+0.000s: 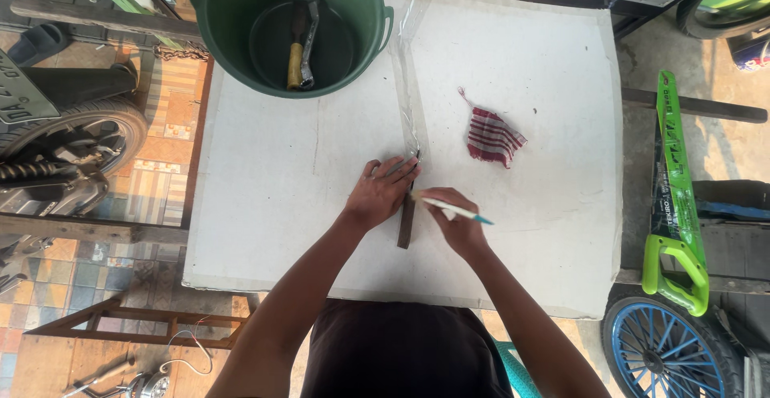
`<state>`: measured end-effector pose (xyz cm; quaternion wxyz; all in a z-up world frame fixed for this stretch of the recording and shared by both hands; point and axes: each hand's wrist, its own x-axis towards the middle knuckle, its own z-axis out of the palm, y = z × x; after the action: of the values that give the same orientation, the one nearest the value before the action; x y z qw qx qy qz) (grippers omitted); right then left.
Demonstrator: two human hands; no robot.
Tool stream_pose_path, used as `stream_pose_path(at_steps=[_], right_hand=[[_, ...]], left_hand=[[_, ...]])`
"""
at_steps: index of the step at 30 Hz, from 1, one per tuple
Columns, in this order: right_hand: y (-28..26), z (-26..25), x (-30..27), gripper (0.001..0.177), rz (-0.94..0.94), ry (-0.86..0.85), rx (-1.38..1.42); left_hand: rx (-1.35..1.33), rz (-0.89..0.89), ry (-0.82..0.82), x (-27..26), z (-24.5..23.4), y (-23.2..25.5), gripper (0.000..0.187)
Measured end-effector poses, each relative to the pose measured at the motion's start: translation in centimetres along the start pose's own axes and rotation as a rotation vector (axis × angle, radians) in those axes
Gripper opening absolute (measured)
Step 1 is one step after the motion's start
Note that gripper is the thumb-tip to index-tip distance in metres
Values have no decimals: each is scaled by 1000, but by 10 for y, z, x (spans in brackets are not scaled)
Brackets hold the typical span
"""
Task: The person applies a substance to a small metal rod with a brush and then wipes the rod with a cloth.
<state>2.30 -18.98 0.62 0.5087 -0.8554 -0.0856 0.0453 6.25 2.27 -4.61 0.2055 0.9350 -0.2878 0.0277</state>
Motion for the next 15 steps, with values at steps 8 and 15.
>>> stream_pose_path(at_steps=[8, 15], right_hand=[[-28, 6, -46, 28, -182, -330, -138], [-15, 2, -13, 26, 121, -194, 33]], left_hand=[[26, 4, 25, 0, 1, -2, 53], [-3, -4, 58, -1, 1, 0, 48]])
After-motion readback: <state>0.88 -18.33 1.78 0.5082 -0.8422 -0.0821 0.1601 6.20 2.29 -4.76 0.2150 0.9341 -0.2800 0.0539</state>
